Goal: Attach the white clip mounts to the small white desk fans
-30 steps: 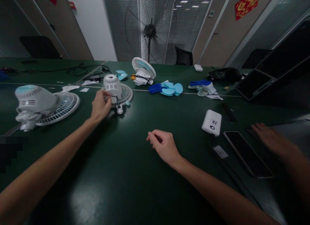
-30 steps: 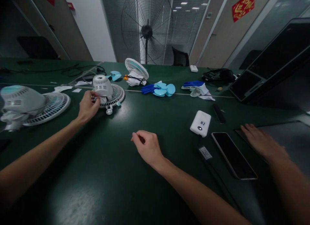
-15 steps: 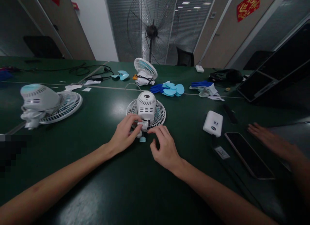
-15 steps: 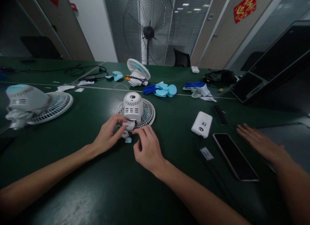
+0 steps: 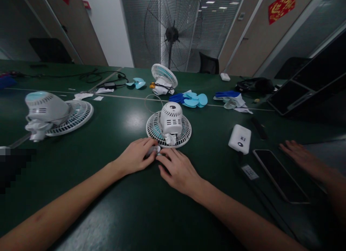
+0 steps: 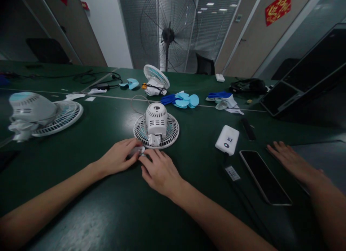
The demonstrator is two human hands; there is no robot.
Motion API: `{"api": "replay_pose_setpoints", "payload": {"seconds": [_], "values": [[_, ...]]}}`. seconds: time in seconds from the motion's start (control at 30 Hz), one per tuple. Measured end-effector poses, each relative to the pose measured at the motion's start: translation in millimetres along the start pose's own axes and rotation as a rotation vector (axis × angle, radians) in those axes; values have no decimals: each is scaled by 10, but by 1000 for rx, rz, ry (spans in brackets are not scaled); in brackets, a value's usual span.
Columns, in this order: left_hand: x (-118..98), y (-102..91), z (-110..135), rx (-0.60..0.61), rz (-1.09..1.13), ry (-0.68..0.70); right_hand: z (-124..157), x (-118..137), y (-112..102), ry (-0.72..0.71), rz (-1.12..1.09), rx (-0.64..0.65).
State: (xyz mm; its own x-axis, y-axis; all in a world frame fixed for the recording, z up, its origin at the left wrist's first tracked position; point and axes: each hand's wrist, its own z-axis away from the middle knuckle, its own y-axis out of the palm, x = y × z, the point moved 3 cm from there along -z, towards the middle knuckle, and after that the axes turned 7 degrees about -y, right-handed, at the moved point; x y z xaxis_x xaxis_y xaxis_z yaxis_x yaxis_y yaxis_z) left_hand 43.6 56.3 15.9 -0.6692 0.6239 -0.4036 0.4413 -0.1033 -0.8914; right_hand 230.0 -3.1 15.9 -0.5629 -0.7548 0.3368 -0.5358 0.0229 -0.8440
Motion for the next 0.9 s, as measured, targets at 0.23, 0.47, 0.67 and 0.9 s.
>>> {"api": "replay_pose_setpoints", "payload": {"seconds": [0.23, 0.47, 0.67, 0.9], "values": [[11, 35, 11, 74, 79, 3, 37, -24, 20, 5, -31, -2], [-72, 135, 15, 13, 983, -385, 164, -197, -214, 224, -225, -698], [-235, 249, 7, 116, 1347, -491, 118, -439, -124, 427, -483, -697], [-200, 237, 7, 139, 1446, -544, 124, -397, -112, 379, -521, -641]]}}
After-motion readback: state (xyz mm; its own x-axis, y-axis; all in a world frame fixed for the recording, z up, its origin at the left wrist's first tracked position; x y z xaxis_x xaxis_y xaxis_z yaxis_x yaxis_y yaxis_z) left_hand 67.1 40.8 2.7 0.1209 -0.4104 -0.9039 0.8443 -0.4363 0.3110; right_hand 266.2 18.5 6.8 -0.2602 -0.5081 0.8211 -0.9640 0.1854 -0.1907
